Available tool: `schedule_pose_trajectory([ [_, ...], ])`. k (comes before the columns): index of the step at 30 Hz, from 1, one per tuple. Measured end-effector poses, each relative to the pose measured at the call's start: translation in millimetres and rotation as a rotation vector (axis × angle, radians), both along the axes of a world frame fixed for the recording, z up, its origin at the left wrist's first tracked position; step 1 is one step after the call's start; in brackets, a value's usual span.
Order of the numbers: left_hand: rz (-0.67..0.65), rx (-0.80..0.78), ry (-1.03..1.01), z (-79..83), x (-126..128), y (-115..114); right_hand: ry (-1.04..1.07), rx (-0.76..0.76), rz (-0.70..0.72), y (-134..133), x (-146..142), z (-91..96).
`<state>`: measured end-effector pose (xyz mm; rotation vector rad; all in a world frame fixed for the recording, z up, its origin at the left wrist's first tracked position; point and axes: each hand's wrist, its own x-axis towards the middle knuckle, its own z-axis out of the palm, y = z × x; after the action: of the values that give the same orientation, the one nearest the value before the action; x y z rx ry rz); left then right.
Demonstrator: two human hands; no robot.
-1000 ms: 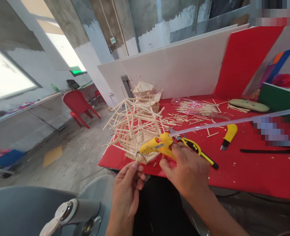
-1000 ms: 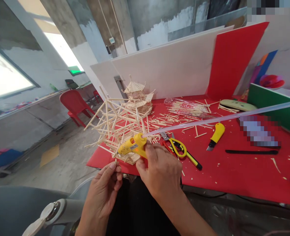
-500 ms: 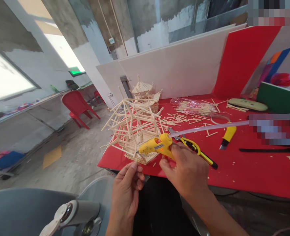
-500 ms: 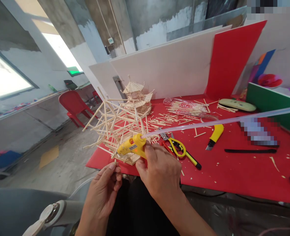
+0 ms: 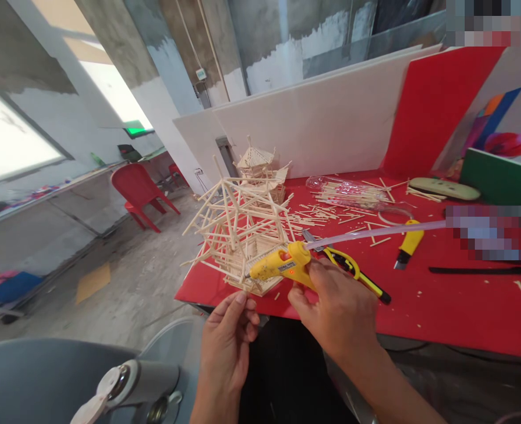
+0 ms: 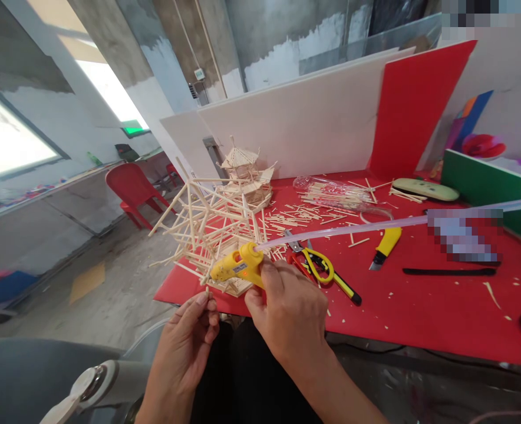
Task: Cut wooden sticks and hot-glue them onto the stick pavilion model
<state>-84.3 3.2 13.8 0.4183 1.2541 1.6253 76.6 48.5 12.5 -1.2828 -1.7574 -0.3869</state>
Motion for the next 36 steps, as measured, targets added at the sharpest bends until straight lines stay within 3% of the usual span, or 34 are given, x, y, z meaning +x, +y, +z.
schedule_pose_trajectory([
  [36, -0.014, -0.004, 0.019, 2.9, 2, -1, 0.004, -0.016, 0.002, -8, 9, -3.3],
])
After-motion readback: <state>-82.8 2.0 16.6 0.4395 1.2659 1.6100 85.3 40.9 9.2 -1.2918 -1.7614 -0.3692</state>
